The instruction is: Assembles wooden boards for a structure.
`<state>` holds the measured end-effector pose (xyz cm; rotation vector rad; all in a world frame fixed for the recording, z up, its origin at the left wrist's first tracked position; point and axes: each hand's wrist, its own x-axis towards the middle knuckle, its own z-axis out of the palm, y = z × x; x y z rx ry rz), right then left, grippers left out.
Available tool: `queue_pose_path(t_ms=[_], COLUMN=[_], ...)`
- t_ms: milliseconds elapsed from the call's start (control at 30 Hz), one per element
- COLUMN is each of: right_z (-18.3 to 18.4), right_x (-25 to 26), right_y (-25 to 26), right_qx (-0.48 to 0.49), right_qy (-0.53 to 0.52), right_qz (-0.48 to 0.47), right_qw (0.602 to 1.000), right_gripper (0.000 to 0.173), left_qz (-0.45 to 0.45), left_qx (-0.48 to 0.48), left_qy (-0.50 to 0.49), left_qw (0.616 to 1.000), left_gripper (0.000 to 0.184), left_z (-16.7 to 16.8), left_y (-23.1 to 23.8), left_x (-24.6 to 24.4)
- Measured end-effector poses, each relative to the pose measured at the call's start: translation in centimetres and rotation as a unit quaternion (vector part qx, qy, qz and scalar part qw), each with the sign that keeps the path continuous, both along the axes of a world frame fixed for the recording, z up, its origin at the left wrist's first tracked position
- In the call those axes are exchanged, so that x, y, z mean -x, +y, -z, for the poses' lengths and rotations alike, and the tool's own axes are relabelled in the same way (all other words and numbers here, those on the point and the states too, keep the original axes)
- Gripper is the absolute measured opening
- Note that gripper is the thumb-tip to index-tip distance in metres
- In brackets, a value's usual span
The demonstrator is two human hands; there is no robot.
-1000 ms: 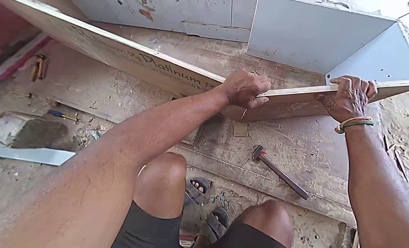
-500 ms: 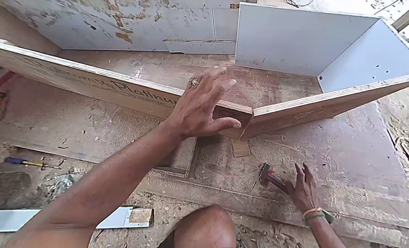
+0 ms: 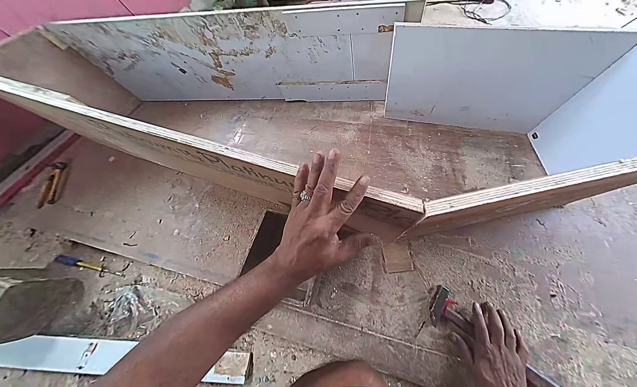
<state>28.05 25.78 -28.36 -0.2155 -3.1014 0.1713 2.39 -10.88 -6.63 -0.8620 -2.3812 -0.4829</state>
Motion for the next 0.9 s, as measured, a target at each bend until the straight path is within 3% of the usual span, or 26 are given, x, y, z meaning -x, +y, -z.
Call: queue_pose_path(t_ms=[267, 467, 600, 733, 833, 900], right_z=[0.2, 0.8, 1.0, 1.1, 1.2, 1.5], right_x=[0.0, -0.1, -0.2, -0.1, -0.4, -0.2], right_y=[-0.2, -0.2, -0.2, -0.1, 0.0, 0.0], right_qx=[-0.007, -0.005, -0.004, -0.002, 0.001, 0.002], right_qy=[0.002, 0.014, 0.024, 0.024, 0.033, 0.026], right_qz=[0.006, 0.014, 0.012, 0.018, 0.011, 0.004], right_qw=[1.0, 1.0, 1.0, 1.0, 0.999, 1.0], right_gripper=[0.095, 0.091, 0.088, 0.089, 0.089, 0.089], left_qz=[-0.062, -0.073, -0.071, -0.081, -0.191, -0.264], left_qx=[0.075, 0.215, 0.285, 0.096, 0.119, 0.144], left_qy=[0.018, 0.044, -0.016, 0.021, -0.103, -0.288], left_qw=[0.995, 0.973, 0.956, 0.992, 0.969, 0.909], left_gripper=[0.055, 0.055, 0.038, 0.031, 0.058, 0.073], left_z=[-1.0, -3.5, -2.6, -1.6, 1.9, 4.6], left_y=[-2.0, -3.4, -5.1, -7.5, -9.5, -11.3], left_x=[-1.1, -2.2, -3.5, -6.4, -10.4, -11.8])
